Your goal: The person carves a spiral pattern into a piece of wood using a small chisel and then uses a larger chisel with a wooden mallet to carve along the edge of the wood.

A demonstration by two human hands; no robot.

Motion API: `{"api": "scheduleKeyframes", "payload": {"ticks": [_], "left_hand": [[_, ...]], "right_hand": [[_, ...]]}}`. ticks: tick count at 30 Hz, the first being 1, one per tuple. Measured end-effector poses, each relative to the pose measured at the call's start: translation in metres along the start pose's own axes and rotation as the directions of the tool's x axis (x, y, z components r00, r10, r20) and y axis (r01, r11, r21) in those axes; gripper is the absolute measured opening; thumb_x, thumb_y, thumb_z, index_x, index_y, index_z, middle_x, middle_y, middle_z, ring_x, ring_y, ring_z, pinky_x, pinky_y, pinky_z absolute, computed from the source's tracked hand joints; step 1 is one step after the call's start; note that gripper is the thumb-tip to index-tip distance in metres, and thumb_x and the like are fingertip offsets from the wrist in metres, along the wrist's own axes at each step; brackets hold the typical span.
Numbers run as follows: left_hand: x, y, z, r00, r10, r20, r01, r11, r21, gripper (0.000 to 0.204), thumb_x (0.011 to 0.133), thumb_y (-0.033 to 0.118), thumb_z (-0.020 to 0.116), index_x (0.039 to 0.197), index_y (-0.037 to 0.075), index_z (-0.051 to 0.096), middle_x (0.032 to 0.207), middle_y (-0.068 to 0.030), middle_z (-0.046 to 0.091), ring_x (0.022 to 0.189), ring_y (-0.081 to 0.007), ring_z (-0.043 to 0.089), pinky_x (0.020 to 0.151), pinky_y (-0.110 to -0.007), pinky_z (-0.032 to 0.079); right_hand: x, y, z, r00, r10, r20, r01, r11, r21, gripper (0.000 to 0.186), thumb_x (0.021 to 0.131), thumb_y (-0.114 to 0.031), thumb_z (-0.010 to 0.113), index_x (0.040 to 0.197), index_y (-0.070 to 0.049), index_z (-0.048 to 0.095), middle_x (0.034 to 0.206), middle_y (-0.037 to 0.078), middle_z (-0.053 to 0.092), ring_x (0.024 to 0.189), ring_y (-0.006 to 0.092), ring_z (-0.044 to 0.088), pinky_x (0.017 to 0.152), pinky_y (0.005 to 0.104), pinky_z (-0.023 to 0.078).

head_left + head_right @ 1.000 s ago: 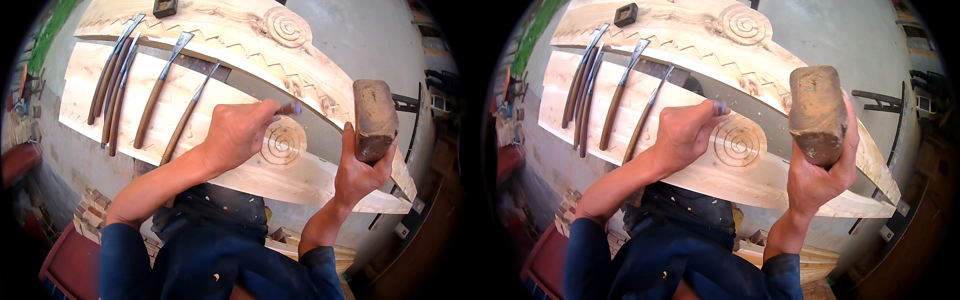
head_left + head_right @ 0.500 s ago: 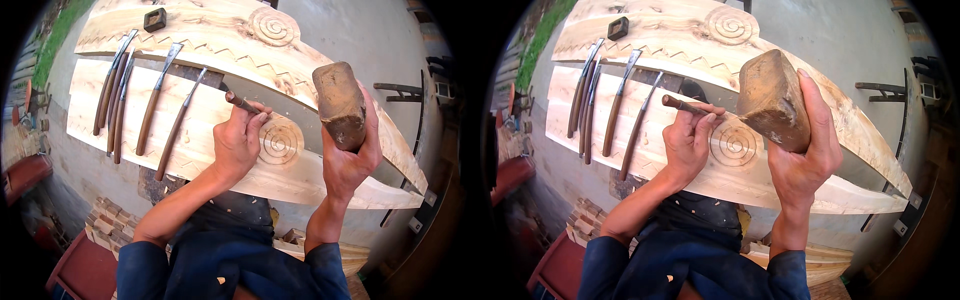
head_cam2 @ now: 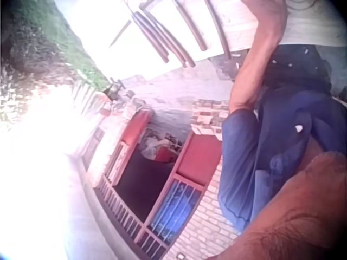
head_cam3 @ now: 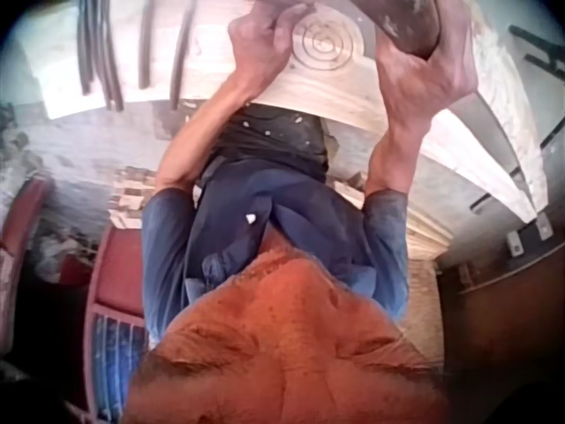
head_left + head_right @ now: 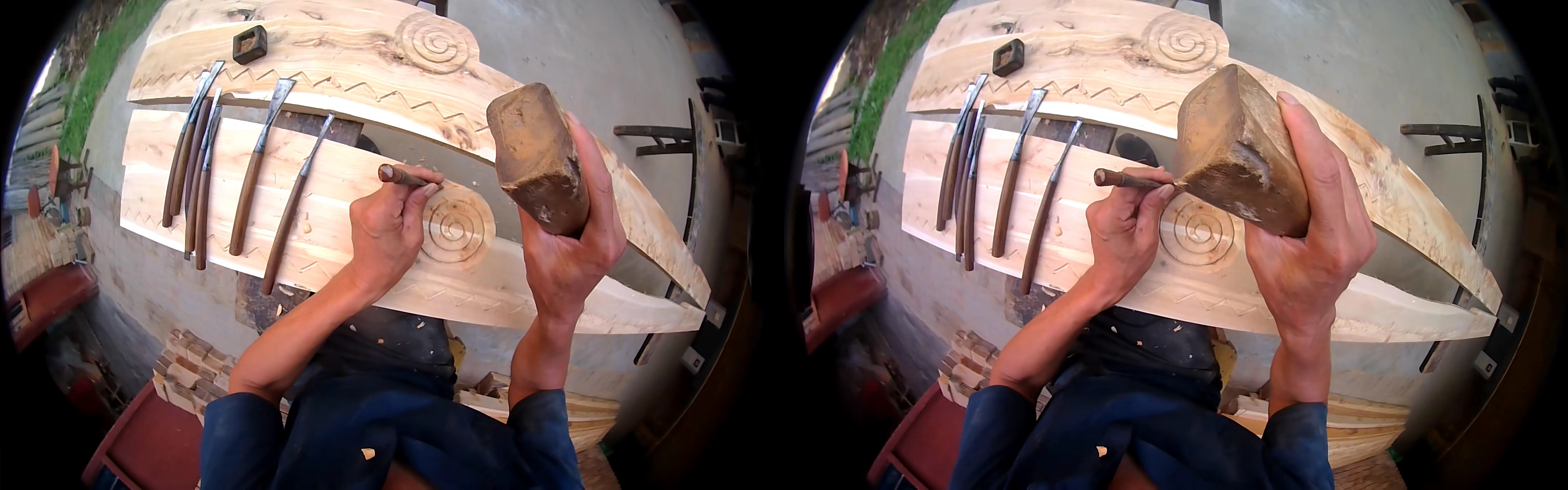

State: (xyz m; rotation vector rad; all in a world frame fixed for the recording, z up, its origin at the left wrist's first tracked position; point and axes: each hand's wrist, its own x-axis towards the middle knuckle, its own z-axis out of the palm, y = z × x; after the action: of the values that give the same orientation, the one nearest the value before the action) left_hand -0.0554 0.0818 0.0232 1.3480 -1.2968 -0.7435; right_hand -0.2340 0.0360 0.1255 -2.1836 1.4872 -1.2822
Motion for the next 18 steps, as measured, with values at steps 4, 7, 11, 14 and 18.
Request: {"api": "scheduleKeyframes", "payload": {"ticks": [4,7,11,14,18], "left_hand": [[0.007,0.013,-0.005,0.994,0.081,0.071,-0.091,0.983,0.16,0.012,0.099,-0.007,0.07,0.109,0.0,0.069,0.094,-0.0151,0.077,0.075,-0.0321,0.078,0.065,-0.037,0.06],[0.008,0.013,-0.005,0.981,0.126,0.148,-0.161,0.955,0.249,0.016,0.096,-0.008,0.071,0.108,0.001,0.067,0.089,-0.0157,0.073,0.074,-0.0361,0.074,0.063,-0.041,0.059],[0.015,0.02,-0.007,0.943,0.231,0.24,-0.287,0.929,0.233,0.024,0.089,-0.01,0.071,0.109,0.004,0.067,0.089,-0.0168,0.071,0.079,-0.0371,0.072,0.066,-0.044,0.057],[0.02,0.017,-0.004,0.917,0.288,0.275,-0.366,0.882,0.297,0.029,0.087,-0.012,0.07,0.11,0.005,0.067,0.093,-0.0168,0.072,0.085,-0.0353,0.073,0.07,-0.043,0.059],[0.009,0.008,-0.013,0.969,0.137,0.204,-0.189,0.946,0.263,0.023,0.094,-0.01,0.07,0.113,0.002,0.065,0.094,-0.0155,0.075,0.077,-0.0367,0.075,0.064,-0.04,0.061]], "right_hand": [[0.005,-0.003,-0.002,0.999,-0.035,0.006,0.035,0.999,-0.024,0.074,0.077,0.005,0.095,0.146,-0.005,0.067,0.144,0.014,0.073,0.129,0.0285,0.071,0.113,0.0418,0.056],[0.004,-0.006,-0.003,0.99,-0.079,-0.117,0.089,0.993,0.082,0.074,0.077,0.008,0.094,0.146,-0.004,0.067,0.14,0.013,0.075,0.127,0.03,0.073,0.112,0.0419,0.057],[0.011,-0.004,-0.011,0.983,-0.135,-0.122,0.143,0.988,0.057,0.07,0.075,0.006,0.088,0.142,-0.004,0.07,0.125,0.014,0.079,0.117,0.0321,0.076,0.103,0.0412,0.06],[0.022,-0.01,-0.012,0.91,-0.36,0.207,0.415,0.803,-0.427,0.063,0.073,0.006,0.078,0.133,-0.012,0.079,0.111,0.011,0.078,0.098,0.0291,0.075,0.087,0.039,0.06],[0.026,-0.009,-0.017,0.916,-0.352,0.19,0.4,0.83,-0.389,0.069,0.069,0.013,0.078,0.133,-0.012,0.079,0.114,0.011,0.078,0.099,0.0288,0.075,0.089,0.038,0.059]]}}
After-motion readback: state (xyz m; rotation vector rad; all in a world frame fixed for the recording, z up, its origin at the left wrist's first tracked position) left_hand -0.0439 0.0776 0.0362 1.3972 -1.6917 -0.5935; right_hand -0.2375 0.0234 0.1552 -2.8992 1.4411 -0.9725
